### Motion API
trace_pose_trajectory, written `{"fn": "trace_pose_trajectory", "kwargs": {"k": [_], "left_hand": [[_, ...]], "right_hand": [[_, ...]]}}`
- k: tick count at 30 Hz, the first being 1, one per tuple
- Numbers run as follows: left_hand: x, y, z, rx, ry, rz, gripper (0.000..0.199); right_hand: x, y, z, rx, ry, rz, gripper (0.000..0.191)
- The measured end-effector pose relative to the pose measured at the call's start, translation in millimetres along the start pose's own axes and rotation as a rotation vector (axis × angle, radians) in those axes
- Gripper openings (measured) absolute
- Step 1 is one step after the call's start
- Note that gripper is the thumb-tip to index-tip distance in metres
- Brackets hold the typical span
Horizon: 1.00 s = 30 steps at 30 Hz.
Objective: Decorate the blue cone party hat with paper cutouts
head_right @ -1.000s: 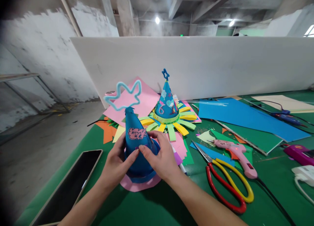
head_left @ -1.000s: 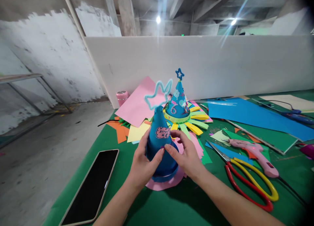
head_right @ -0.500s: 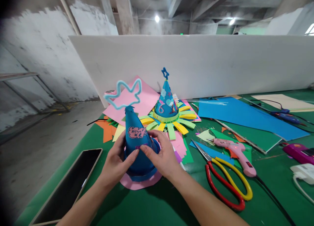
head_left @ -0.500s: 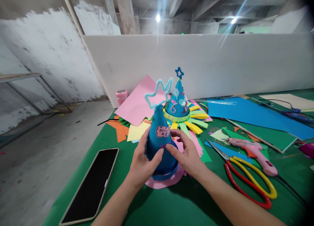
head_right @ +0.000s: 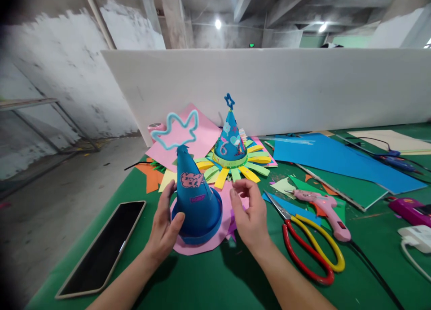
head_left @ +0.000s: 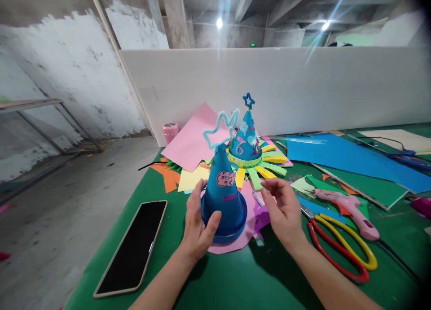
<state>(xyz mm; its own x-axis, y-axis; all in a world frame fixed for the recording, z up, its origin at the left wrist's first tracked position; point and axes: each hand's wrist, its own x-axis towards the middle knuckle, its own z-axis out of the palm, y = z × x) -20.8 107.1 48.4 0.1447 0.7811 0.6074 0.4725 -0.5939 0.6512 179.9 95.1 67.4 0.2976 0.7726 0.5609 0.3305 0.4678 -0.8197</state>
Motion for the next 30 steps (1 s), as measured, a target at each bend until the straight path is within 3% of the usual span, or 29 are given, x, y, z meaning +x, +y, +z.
{"fn": "trace_pose_trajectory", "kwargs": {"k": [6, 11, 16, 19, 24, 30], "left_hand": [[-1.4, 4.7, 1.8, 0.164, 0.07, 0.149, 0.063], [-0.5, 6.8, 4.0, 0.177, 0.078, 0.147, 0.067], [-0.5, 5.8, 3.6, 0.141, 0.09, 0.122, 0.068], [-1.2, 4.2, 4.1, 0.142, 0.078, 0.103, 0.067], [-1.7, 4.4, 3.3, 0.151, 0.078, 0.082, 0.066], [-1.3, 3.6, 1.9, 0.152, 0.06, 0.061, 0.066]], "right_hand": [[3.6, 19.1, -6.9, -0.088, 0.083, -0.09, 0.016], [7.0, 26.1, -6.2, -0.136, 0.064, -0.095, 0.022], [15.4, 30.5, -5.3, -0.117, 0.124, -0.021, 0.024], [43.9, 34.8, -6.7, -0.111, 0.189, 0.02, 0.021], [125.0, 47.5, -6.8, -0.186, 0.254, 0.034, 0.019], [195.0, 69.2, 12.1, -0.326, 0.116, 0.091, 0.026]]}}
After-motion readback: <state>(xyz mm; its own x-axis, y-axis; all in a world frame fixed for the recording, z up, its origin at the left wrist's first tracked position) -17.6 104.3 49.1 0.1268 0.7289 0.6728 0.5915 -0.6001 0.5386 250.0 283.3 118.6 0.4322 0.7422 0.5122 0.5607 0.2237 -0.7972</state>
